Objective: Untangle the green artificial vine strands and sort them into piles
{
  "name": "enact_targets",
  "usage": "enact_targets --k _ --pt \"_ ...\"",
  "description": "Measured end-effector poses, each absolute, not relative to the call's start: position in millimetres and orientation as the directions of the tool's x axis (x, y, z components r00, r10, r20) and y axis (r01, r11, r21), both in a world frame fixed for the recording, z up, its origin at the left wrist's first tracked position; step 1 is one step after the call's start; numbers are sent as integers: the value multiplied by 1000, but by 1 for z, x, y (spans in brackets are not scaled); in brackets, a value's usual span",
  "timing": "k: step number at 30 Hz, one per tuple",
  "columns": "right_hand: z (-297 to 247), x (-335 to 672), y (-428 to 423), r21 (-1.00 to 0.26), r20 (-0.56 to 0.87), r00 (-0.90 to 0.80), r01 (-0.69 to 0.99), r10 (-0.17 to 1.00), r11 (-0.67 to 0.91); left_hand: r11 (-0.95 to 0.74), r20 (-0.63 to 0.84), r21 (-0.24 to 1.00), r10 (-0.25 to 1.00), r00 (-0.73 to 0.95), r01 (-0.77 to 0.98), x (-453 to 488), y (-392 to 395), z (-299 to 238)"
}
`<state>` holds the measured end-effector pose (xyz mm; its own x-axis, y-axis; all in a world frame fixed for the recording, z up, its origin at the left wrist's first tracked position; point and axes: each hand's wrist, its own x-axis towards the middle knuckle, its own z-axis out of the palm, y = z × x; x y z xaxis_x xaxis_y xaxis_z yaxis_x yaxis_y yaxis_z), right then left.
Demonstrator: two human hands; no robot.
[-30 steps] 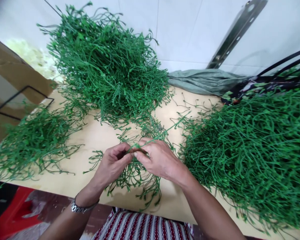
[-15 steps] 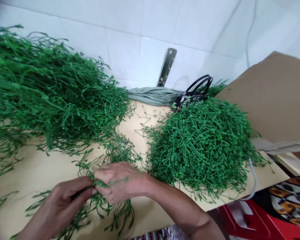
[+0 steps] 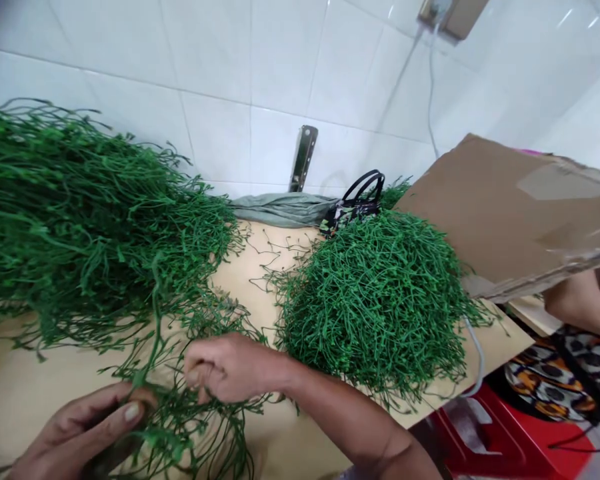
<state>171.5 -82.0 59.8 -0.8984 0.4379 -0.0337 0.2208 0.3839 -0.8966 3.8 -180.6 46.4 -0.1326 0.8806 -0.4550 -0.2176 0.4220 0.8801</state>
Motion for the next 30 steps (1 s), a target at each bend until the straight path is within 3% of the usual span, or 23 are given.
enact_targets --k 2,4,9,15,22,30 --pt "55 167 -85 -962 -80 -798 218 598 163 340 -374 919 912 -166 -201 11 -176 49" --pt "50 162 -91 -983 -79 -730 171 679 70 292 -329 929 933 -147 -226 18 -173 48" --pt "39 155 -107 -997 -48 -784 0 619 -78 68 -148 971 925 -351 -230 28 -174 39" --pt "30 154 -117 -959 -166 -783 -13 600 -282 8 -89 985 883 -461 -173 40 -180 38" --pt "34 161 -120 -980 -200 -728 147 656 -135 74 -171 955 928 -330 -287 35 -191 32" --pt "29 168 -119 -983 -119 -735 183 667 26 155 -273 887 936 -223 -436 27 -193 27"
